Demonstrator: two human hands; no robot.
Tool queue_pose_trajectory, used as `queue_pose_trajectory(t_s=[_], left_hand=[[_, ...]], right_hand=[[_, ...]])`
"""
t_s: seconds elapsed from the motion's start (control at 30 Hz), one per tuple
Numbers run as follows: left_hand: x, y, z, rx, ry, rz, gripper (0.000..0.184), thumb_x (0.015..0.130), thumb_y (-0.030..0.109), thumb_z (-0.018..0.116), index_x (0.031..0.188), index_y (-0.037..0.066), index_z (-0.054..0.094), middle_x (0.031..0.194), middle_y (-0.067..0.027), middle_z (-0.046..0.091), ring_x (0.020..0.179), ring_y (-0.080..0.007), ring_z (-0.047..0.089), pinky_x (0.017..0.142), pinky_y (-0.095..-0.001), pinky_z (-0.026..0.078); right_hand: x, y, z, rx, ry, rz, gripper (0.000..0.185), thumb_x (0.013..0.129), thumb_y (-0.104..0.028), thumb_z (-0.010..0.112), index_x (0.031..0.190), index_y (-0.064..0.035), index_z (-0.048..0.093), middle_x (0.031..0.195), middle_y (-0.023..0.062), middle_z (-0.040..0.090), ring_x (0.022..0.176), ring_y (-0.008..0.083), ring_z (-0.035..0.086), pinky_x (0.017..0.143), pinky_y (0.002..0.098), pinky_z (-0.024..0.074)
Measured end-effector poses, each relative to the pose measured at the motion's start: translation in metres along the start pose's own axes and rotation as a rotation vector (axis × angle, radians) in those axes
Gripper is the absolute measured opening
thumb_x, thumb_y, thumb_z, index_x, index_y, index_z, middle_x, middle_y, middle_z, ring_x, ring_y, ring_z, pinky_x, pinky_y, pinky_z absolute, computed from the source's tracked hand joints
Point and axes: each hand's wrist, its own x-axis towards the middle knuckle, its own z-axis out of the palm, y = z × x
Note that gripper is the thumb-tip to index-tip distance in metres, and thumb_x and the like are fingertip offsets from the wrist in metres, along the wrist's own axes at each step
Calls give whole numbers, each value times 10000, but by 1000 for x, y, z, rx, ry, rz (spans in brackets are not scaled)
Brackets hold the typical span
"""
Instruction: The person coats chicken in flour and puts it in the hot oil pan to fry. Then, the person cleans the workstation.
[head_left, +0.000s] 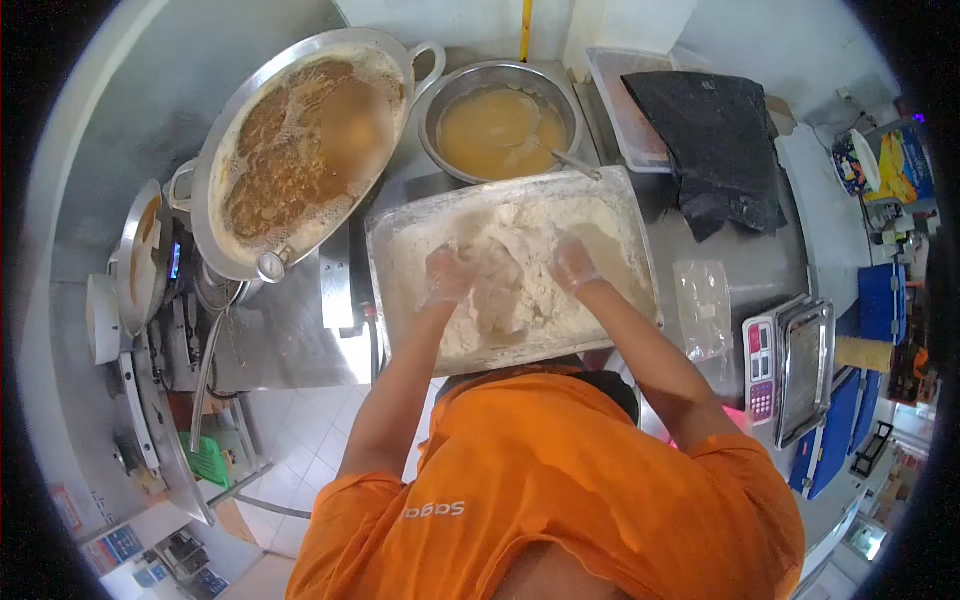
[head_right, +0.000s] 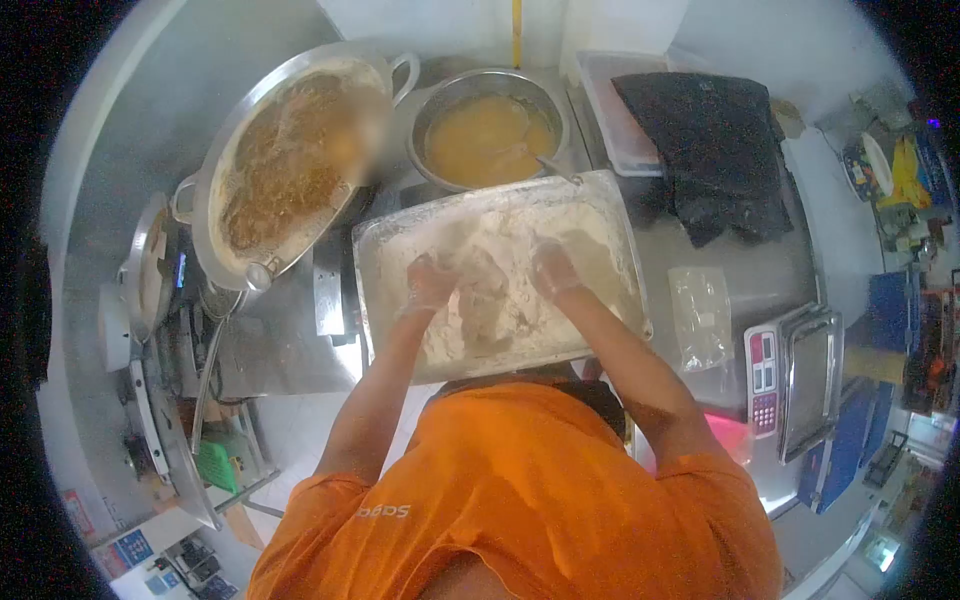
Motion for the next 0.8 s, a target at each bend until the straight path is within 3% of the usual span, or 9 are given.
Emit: queue_pose_trajectory(t_s=[0.07,0.13,0.23,0.27,0.37,0.5,0.63,0.77,0.8], left_hand=[[-7,44,-32,-52,20,23,313,698,236,781,896,16,677,812,-209,686,761,-362,683,664,-439,533],[-6,68,-47,-122,-82,27,337,727,275,765,932,20,684,875,-214,692,799,-357,680,686,-424,541],[-22,84,-41,-251,-111,67,337,740,203,754,1001,15,654,835,-208,686,761,-354,677,676,-429,539],[-24,88,-38,-300,-94,91,343,739,157,752,1027,11,637,799,-203,682,732,-353,677,665,-436,536],[-24,58,-8,-425,-152,-10,401,763,157,739,1124,30,618,876,-203,695,813,-349,684,727,-417,545],[-33,20,3,-601,-237,10,329,830,159,697,1124,31,628,1011,-127,703,912,-233,669,788,-356,537],[-46,23,-33,-395,-77,-8,374,844,181,679,1179,33,605,1103,-135,683,986,-253,659,877,-354,510],[-74,-8,-44,-135,-85,6,418,858,246,659,1228,62,601,1174,-162,658,1099,-303,627,973,-396,472],[-79,-2,-57,-72,-132,-95,471,851,308,665,1260,85,595,1190,-187,644,1164,-336,587,1003,-429,453]], right_hand=[[-6,-7,-4,122,92,-70,365,793,-138,641,1124,15,626,997,249,675,967,371,655,831,421,520],[-13,-37,-40,342,172,-128,392,793,-141,644,1163,-11,620,1000,242,678,952,366,661,815,416,526],[-7,-63,-50,259,56,-168,391,805,-128,633,1190,-62,626,990,213,688,913,372,662,804,419,530],[-6,-70,-46,261,40,-154,309,822,-141,623,1124,-81,656,980,196,690,913,369,659,811,421,527],[-6,-75,-36,292,149,-309,227,832,-164,622,1032,-70,674,957,200,688,895,372,659,806,429,524],[-8,-72,-29,282,24,-218,197,843,-195,614,987,-85,691,904,209,678,872,384,650,790,449,518],[-11,-66,-38,262,95,-236,197,852,-231,615,948,-80,697,884,210,667,842,395,636,785,451,511],[-12,-83,-90,133,-252,-68,337,896,-154,531,1212,-66,610,1100,200,658,1029,336,628,903,394,502],[-2,-81,-99,30,-289,-61,376,902,-138,519,1263,-66,597,1129,193,663,1058,317,633,921,384,504]])
